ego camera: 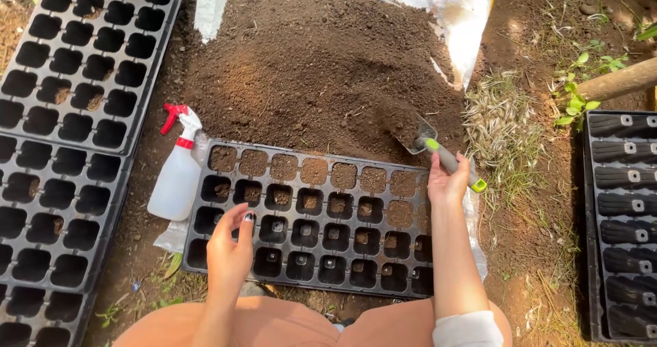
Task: The person scoops soil from a large pile on a tarp and fills the individual cells of a black plastic seedling tray. They use a small hand trowel to transfer the soil and occasionally use their fingers to adjust the soil level within the cells.
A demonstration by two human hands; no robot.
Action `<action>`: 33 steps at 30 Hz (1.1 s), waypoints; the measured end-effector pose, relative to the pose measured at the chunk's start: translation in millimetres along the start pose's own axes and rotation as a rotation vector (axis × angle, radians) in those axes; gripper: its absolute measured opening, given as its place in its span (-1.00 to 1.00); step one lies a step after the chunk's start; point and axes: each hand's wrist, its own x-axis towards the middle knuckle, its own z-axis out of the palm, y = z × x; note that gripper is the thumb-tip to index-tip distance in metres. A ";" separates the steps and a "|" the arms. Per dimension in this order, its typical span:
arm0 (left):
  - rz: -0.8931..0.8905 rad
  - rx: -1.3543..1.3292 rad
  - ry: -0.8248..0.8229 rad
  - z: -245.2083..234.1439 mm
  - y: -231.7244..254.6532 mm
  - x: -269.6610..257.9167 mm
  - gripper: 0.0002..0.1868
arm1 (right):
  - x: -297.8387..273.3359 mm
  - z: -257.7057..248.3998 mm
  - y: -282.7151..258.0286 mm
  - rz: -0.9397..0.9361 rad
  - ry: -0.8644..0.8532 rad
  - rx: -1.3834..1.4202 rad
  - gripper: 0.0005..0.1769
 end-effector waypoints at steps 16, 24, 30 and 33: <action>0.206 -0.075 0.100 -5.7 4.5 -16.6 -0.65 | -0.5 -61.9 -36.7 0.112 -0.227 -0.386 -0.56; 0.247 -0.107 0.090 -5.6 0.5 -17.4 -0.64 | 15.3 -80.3 -26.8 -0.068 -0.357 -0.731 -0.59; 0.459 -0.885 -0.373 44.2 -8.8 -54.0 -0.81 | -32.0 -60.4 -23.4 -0.217 -0.391 -0.822 -0.61; 0.469 -0.851 -0.349 81.6 -23.3 -89.5 -0.81 | -37.3 -57.8 -28.0 -0.309 -0.390 -0.818 -0.70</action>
